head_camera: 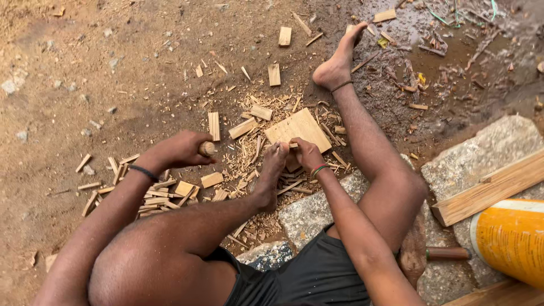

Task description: The person sits on the ground and uses a wooden mallet to strike a small cylindrical wooden piece held in the left hand. The person repeatedly positions the piece and strikes it, creating wood shavings and small fragments that accumulate on the ground.

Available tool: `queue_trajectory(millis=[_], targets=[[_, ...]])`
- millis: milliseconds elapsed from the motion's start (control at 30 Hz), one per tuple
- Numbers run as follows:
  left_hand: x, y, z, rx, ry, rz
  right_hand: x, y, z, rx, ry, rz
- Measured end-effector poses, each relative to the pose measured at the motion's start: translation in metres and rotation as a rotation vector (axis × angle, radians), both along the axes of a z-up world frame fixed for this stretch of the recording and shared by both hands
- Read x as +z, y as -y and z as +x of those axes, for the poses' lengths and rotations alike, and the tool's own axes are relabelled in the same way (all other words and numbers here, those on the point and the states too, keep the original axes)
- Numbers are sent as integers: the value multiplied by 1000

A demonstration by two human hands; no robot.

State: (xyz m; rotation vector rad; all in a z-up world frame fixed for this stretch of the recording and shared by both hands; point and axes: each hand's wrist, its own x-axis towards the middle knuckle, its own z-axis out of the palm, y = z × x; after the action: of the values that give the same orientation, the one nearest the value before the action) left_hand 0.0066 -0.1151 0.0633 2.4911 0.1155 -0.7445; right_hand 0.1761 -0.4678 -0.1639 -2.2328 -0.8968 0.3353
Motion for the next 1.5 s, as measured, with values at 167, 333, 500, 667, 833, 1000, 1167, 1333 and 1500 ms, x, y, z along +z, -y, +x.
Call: queue_trajectory(millis=[167, 333, 500, 667, 833, 1000, 1167, 1333, 1500], targets=[[25, -32, -7, -14, 29, 176, 32, 37, 16, -189, -58, -61], [71, -40, 6, -15, 283, 181, 85, 92, 43, 101, 100, 652], [133, -21, 41, -134, 500, 237, 164, 167, -61, -659, -95, 304], [153, 33, 103, -223, 842, 86, 173, 249, -110, -804, 41, 447], [105, 130, 177, -180, 1039, -460, 146, 336, -153, -930, 256, -79], [28, 200, 189, 23, 913, -651, 119, 365, -214, -1118, -166, -486], [-25, 207, 164, 259, 811, -847, 105, 375, -246, -1012, 60, -607], [-59, 203, 151, 452, 796, -843, 81, 388, -241, -1012, -290, -796], [-76, 211, 149, 383, 829, -797, 79, 381, -236, -999, -286, -809]])
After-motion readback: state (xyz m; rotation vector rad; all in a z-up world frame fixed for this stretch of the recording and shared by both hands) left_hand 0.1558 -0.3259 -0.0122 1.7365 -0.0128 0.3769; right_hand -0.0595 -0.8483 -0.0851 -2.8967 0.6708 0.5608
